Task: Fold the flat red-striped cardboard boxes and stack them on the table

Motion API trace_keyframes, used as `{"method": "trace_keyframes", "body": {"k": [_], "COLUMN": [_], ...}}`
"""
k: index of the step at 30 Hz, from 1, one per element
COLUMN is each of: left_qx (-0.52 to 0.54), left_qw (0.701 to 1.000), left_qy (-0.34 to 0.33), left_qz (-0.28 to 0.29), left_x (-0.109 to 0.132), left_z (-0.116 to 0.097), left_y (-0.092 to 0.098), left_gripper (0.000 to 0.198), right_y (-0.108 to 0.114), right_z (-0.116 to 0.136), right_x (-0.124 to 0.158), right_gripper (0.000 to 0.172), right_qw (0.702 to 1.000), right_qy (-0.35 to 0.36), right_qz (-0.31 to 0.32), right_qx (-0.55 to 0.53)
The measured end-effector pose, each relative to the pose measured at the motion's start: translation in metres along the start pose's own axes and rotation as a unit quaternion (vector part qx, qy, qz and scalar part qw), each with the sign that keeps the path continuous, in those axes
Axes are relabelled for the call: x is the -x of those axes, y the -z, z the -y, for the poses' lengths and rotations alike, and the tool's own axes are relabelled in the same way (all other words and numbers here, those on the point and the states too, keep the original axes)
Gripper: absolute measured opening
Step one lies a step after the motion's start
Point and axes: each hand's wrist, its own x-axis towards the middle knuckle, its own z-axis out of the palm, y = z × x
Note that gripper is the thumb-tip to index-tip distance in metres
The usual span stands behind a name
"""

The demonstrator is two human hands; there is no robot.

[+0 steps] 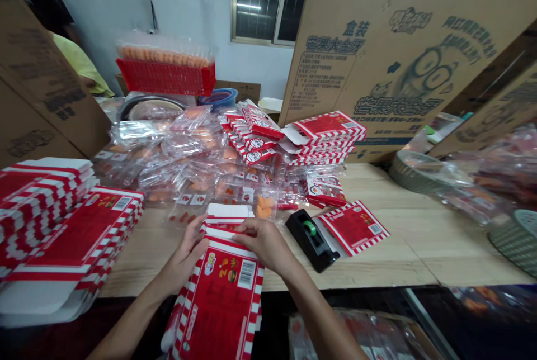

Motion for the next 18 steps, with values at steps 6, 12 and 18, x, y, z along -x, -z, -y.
{"method": "trace_keyframes", "body": {"k": [6, 12, 18], "left_qx": [-0.041, -0.051, -0.086], "left_qw": [0.999, 0.995, 0.995], "left_qy": [-0.034, -0.031, -0.019], "left_qz": [-0.008, -0.076, -0.045], "left_x": [0.002, 0.002, 0.003], "left_z": [-0.004, 0.004, 0.001], "left_y": [0.001, 0.003, 0.002], "left_gripper": [0.031, 0.028, 0.024], "right_y": [0.016, 0.012, -0.005], "right_z": [0.004, -0.017, -0.027], "right_x": [0.007, 0.028, 0.046], "right_gripper": [0.016, 0.027, 0.025], "right_qw": [0.996, 0.996, 0.991], "right_qy": [0.011, 0.010, 0.015], "right_qz": [0.085, 0.019, -0.056], "right_qx": [-0.008, -0.085, -0.119]}}
